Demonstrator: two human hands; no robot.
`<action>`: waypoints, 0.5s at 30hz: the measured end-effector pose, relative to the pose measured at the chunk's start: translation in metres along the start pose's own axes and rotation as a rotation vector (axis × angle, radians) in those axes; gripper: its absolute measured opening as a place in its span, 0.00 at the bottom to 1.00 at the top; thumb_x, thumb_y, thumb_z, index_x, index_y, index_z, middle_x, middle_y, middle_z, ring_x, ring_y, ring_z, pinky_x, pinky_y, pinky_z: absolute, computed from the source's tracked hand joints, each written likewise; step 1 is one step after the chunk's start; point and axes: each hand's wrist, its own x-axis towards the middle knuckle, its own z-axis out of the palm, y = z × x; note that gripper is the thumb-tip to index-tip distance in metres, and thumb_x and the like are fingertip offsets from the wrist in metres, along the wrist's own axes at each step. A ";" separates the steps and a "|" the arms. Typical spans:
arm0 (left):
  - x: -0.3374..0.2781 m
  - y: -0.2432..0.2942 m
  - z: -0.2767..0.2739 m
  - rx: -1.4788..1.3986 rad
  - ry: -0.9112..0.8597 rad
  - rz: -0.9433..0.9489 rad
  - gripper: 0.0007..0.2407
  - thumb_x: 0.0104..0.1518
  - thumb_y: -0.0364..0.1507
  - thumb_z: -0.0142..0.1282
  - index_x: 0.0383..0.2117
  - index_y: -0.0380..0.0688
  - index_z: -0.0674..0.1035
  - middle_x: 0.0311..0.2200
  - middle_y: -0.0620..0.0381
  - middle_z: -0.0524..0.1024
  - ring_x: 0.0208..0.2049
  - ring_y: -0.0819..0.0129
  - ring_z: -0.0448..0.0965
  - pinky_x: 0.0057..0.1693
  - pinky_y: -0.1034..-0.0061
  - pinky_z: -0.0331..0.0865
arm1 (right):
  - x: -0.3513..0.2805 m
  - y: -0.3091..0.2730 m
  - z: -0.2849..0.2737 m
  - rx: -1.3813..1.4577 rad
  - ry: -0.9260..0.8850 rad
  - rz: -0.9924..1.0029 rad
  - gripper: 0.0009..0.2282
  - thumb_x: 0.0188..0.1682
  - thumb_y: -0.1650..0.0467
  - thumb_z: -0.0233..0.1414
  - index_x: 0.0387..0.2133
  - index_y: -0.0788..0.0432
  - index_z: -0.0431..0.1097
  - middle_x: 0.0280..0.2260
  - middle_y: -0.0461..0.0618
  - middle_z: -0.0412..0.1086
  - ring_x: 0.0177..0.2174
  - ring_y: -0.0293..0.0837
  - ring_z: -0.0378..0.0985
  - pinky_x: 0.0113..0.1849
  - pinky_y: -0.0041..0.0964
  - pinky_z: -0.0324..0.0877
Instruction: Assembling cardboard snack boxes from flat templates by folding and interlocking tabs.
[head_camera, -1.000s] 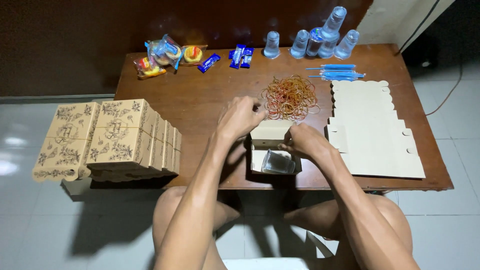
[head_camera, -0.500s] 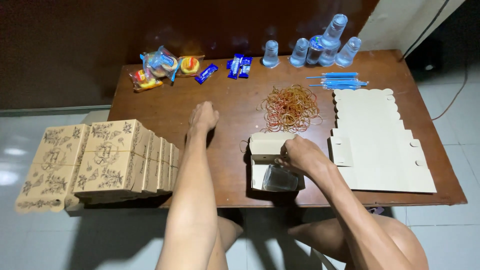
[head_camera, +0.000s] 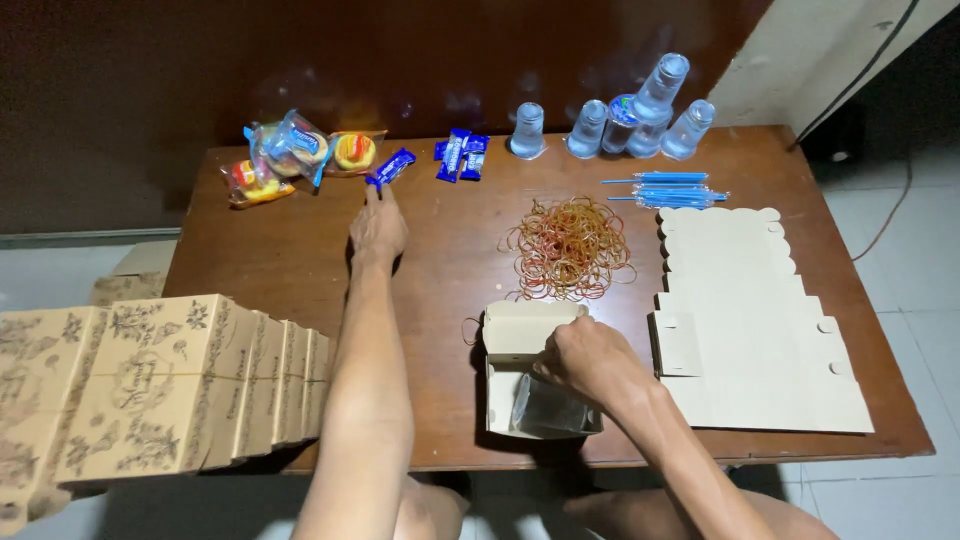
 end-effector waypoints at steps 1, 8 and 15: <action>0.002 0.001 0.000 -0.004 -0.010 0.003 0.25 0.63 0.22 0.44 0.69 0.40 0.58 0.69 0.46 0.54 0.59 0.41 0.71 0.65 0.45 0.65 | 0.002 0.003 0.006 -0.001 -0.007 0.009 0.13 0.42 0.65 0.65 0.35 0.63 0.81 0.35 0.70 0.76 0.37 0.65 0.84 0.39 0.53 0.80; 0.031 -0.008 0.012 0.039 0.013 -0.021 0.29 0.60 0.19 0.44 0.71 0.42 0.54 0.71 0.44 0.48 0.61 0.40 0.68 0.65 0.43 0.62 | 0.006 0.003 0.013 -0.037 -0.024 -0.026 0.15 0.42 0.67 0.65 0.36 0.67 0.78 0.34 0.69 0.75 0.36 0.63 0.84 0.38 0.52 0.81; 0.032 -0.011 0.024 0.065 0.146 0.022 0.21 0.64 0.25 0.48 0.64 0.39 0.65 0.69 0.36 0.53 0.58 0.36 0.71 0.61 0.41 0.64 | 0.003 0.002 0.011 -0.031 0.007 -0.013 0.19 0.42 0.67 0.65 0.39 0.72 0.73 0.35 0.68 0.74 0.36 0.61 0.84 0.38 0.50 0.81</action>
